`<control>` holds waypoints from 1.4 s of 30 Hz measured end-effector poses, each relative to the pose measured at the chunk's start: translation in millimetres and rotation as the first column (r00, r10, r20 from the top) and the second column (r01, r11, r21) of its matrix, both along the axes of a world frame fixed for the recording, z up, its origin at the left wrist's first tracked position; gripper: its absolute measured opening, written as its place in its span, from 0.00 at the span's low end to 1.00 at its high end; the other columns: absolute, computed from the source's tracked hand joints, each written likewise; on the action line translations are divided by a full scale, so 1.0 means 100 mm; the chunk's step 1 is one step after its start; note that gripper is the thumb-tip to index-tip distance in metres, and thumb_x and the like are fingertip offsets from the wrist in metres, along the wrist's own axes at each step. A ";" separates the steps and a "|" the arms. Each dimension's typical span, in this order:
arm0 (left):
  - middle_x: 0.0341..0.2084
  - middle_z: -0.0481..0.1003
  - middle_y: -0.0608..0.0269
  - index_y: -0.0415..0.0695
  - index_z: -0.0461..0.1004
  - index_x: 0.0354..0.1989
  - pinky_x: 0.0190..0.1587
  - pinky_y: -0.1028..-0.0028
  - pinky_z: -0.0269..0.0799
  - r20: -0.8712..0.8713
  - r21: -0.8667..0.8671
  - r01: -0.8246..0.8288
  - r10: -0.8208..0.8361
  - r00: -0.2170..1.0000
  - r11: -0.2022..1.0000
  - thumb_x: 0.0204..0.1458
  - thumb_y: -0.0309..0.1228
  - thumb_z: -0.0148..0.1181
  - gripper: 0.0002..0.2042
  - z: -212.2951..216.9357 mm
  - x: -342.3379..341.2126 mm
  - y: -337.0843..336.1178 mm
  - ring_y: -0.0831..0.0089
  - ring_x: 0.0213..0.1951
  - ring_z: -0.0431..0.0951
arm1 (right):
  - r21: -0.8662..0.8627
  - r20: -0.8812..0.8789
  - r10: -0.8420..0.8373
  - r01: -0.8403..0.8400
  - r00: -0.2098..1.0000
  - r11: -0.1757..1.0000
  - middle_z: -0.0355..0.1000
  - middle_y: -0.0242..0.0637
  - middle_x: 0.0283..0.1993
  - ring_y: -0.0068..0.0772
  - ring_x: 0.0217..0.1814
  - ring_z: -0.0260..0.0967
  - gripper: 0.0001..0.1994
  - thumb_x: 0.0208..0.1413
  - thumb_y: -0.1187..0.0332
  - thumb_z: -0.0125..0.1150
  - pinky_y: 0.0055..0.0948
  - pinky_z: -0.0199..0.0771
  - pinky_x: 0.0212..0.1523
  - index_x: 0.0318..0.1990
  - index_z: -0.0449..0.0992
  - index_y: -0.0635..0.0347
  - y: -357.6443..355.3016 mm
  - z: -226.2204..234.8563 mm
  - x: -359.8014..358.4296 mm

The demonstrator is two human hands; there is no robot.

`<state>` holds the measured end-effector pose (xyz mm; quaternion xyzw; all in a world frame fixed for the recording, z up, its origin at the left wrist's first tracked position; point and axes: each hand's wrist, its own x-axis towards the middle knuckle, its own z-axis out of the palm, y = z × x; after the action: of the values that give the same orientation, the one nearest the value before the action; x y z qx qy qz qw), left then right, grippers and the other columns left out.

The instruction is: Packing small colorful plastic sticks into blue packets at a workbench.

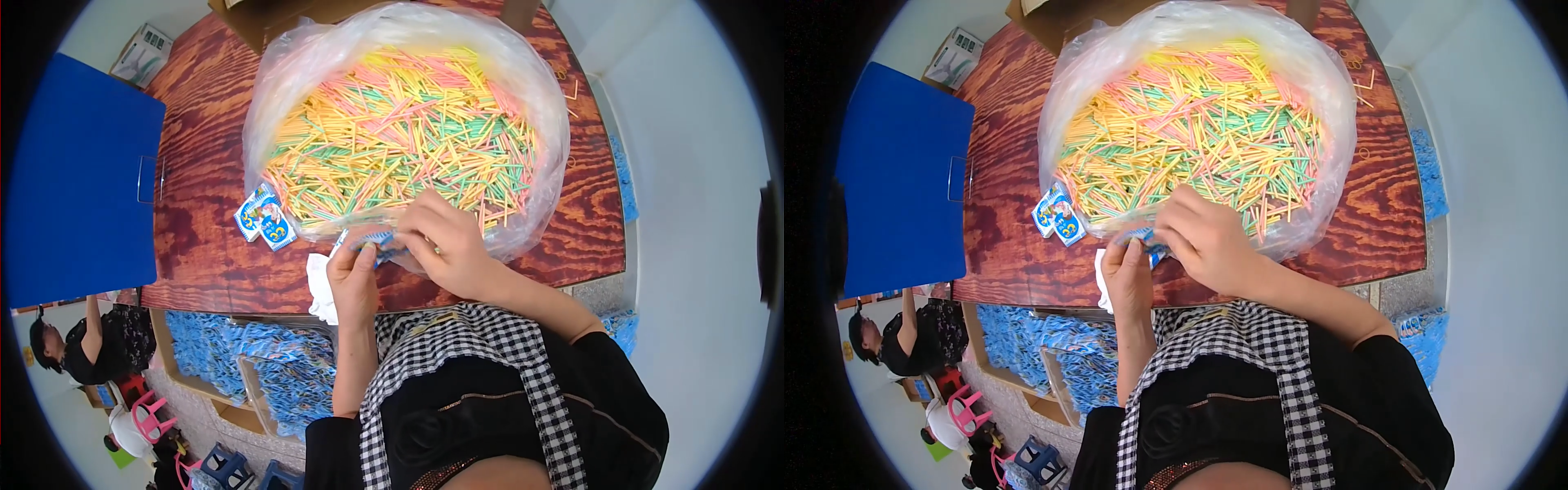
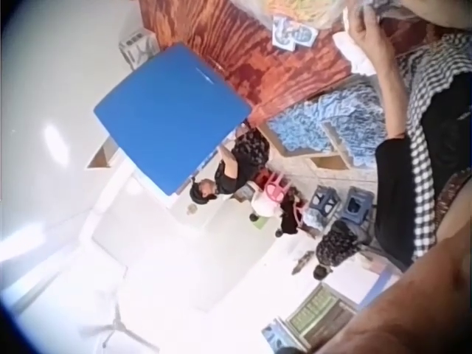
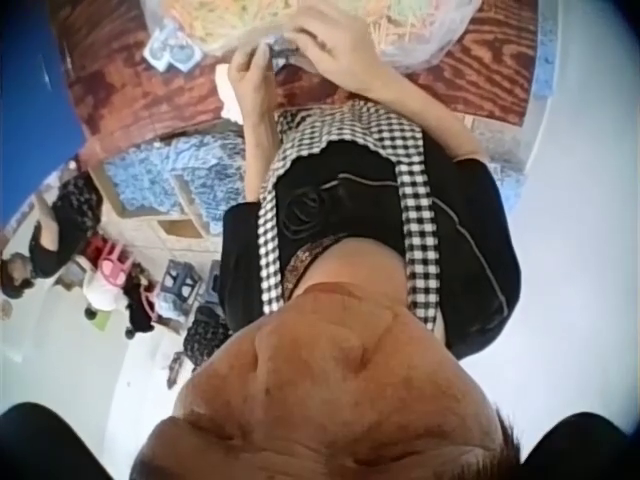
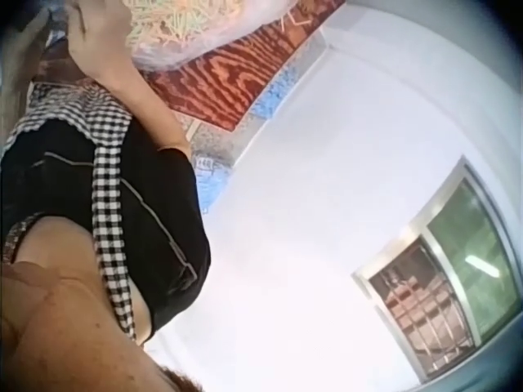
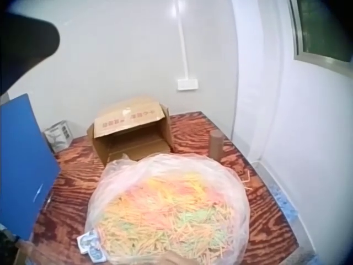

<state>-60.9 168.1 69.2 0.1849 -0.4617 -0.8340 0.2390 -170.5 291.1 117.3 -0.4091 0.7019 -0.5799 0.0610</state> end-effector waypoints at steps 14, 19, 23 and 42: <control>0.33 0.74 0.62 0.36 0.70 0.39 0.38 0.75 0.69 0.118 -0.727 -0.405 0.682 0.722 0.555 0.57 0.31 0.55 0.09 -0.61 0.21 -1.63 0.73 0.32 0.73 | 0.138 0.085 0.163 -0.174 0.983 0.975 0.71 0.41 0.35 0.40 0.35 0.70 0.07 0.56 0.72 0.54 0.32 0.68 0.37 0.41 0.74 0.62 0.04 -0.23 -0.01; 0.41 0.72 0.50 0.34 0.70 0.46 0.48 0.66 0.66 0.030 -0.984 -0.136 0.848 0.529 0.119 0.56 0.35 0.57 0.17 -0.64 0.15 -1.73 0.61 0.44 0.71 | 0.345 0.074 0.175 -0.189 0.982 0.919 0.71 0.45 0.36 0.44 0.37 0.71 0.07 0.54 0.69 0.57 0.37 0.69 0.37 0.37 0.74 0.61 -0.07 -0.35 0.07; 0.47 0.69 0.47 0.35 0.68 0.52 0.53 0.63 0.62 0.010 -0.979 -0.155 0.801 0.599 0.129 0.57 0.32 0.55 0.18 -0.35 0.15 -1.24 0.56 0.51 0.67 | 0.493 -0.135 0.083 -0.006 0.987 0.870 0.70 0.45 0.32 0.47 0.39 0.70 0.11 0.50 0.63 0.61 0.41 0.69 0.39 0.32 0.73 0.62 -0.43 -0.71 0.16; 0.51 0.68 0.47 0.35 0.67 0.53 0.57 0.61 0.59 0.220 -0.969 0.122 0.530 0.819 0.214 0.57 0.26 0.50 0.16 -0.41 0.53 -0.33 0.52 0.54 0.65 | 0.062 -0.613 0.001 0.047 0.790 0.997 0.66 0.36 0.30 0.37 0.36 0.68 0.04 0.42 0.68 0.56 0.33 0.70 0.34 0.24 0.72 0.58 -0.59 -0.69 0.23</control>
<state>-8.3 135.6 28.3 0.2758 -0.8857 -0.2457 0.2811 -147.8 231.9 48.1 -0.5639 0.7095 -0.3905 -0.1617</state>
